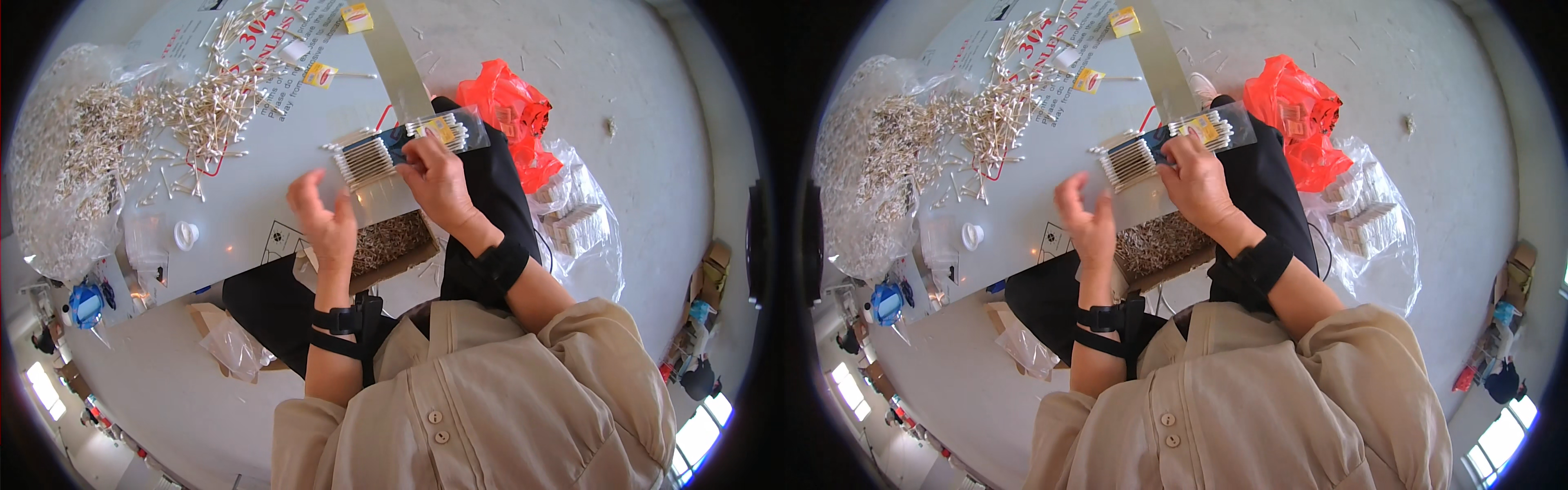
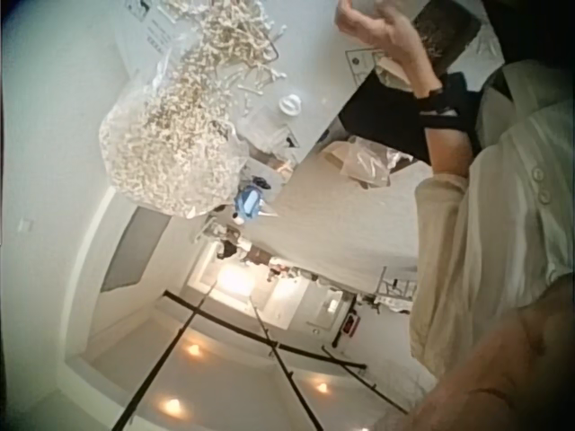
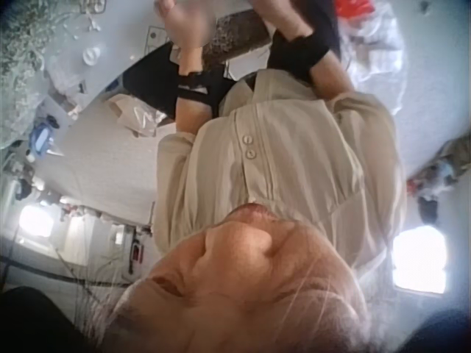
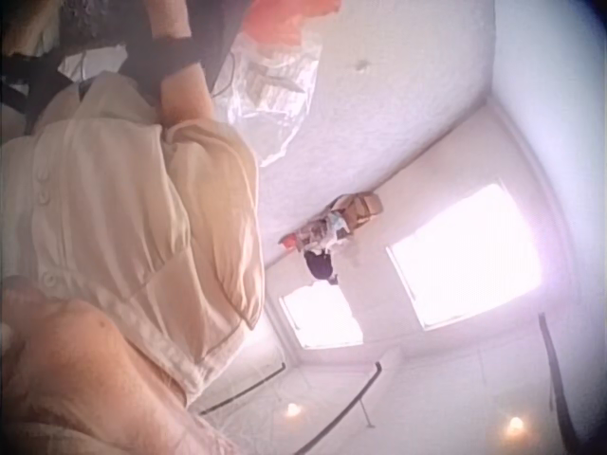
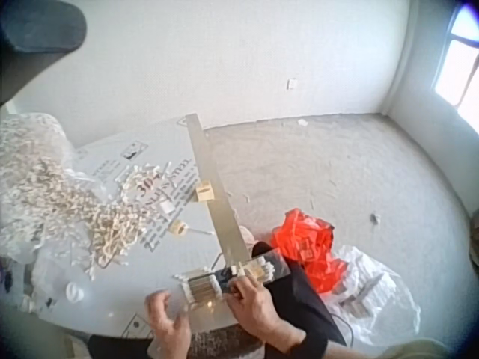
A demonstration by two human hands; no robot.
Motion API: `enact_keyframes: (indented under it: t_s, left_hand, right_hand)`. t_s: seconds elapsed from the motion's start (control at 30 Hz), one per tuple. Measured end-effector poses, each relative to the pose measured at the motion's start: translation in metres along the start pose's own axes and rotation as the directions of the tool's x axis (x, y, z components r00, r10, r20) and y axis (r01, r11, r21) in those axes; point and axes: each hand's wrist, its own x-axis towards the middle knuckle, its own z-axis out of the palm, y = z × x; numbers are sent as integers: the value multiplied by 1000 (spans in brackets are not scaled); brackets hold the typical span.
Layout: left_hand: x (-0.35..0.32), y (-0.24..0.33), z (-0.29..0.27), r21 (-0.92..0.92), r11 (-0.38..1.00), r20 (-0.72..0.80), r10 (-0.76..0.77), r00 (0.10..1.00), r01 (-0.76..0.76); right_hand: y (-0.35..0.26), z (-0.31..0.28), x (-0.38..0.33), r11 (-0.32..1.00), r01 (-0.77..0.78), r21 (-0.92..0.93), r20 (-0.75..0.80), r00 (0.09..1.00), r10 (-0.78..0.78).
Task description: Manually sorting and packing medical or personal care swabs into plastic sleeves.
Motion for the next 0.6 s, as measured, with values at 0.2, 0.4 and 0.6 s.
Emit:
enact_keyframes:
  t_s: [0.2,0.4,0.6]
  left_hand:
    - [33,1,20,-804,594,-196,-246,949,-12]
    - [44,1,35,-938,345,-76,-274,959,25]
    - [40,-12,14,-842,533,-33,-198,980,79]
  right_hand:
    - [7,26,17,704,-23,710,-75,991,109]
    - [5,50,23,680,-5,733,-78,993,91]
    - [1,33,22,831,102,547,-200,980,11]
